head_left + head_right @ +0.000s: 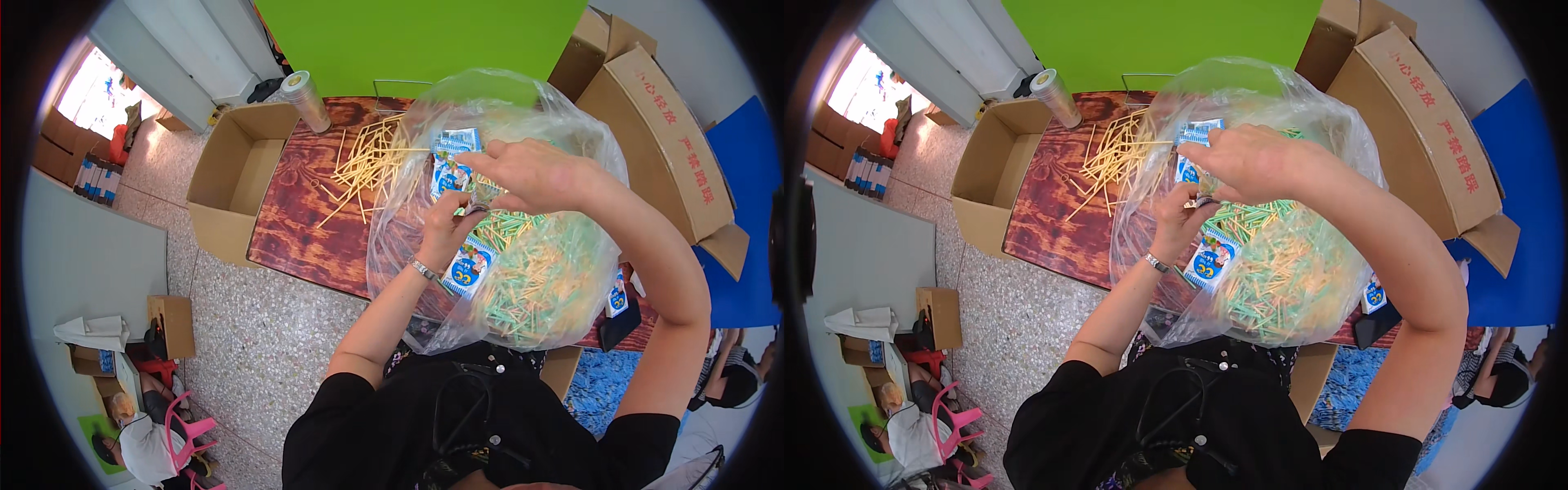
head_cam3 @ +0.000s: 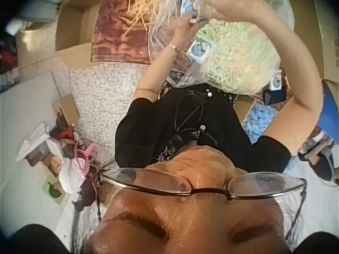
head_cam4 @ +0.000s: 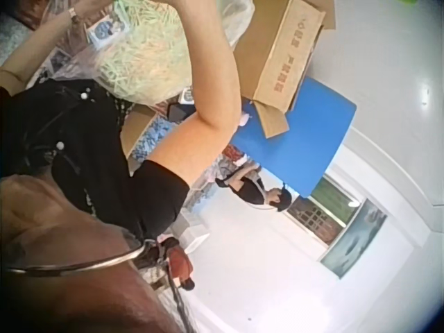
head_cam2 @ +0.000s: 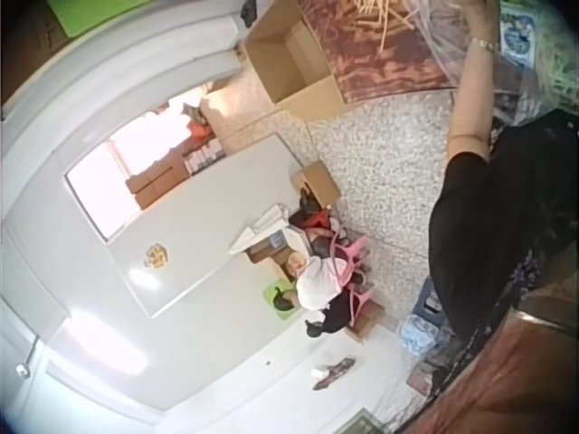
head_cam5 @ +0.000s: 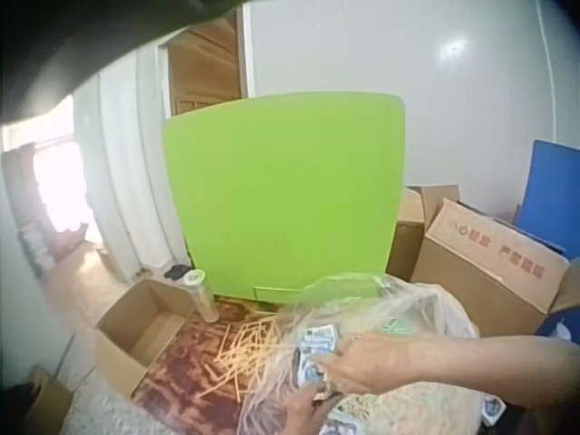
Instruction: Pack small blue sachets into a plastic bag filled with decorative shredded paper.
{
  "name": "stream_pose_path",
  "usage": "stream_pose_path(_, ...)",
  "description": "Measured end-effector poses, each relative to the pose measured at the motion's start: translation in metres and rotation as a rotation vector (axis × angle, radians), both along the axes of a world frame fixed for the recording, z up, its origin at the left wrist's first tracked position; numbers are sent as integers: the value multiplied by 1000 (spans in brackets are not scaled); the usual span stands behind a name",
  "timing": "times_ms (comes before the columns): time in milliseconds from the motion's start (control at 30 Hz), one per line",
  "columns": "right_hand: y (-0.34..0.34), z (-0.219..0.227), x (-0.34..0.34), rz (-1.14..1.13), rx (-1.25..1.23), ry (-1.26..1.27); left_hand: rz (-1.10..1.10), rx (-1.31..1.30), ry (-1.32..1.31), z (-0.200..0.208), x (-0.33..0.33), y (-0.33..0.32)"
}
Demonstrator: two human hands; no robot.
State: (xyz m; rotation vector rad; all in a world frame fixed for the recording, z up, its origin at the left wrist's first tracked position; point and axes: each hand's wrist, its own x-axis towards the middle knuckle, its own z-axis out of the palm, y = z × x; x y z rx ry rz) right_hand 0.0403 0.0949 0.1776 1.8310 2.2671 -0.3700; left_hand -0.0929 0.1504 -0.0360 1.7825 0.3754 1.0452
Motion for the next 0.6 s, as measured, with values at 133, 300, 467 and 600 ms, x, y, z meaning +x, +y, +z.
stream_pose_path(133,-5,-22,31,83,201,256,-21,-49,4,-4,6,0)
stream_pose_path(300,-2,-36,39,48,299,358,11,23,99,1,6,1)
stream_pose_path(467,-3,-42,33,24,467,441,7,59,83,3,3,0)
stream_pose_path(600,-8,-46,25,98,352,375,-18,54,75,3,0,1)
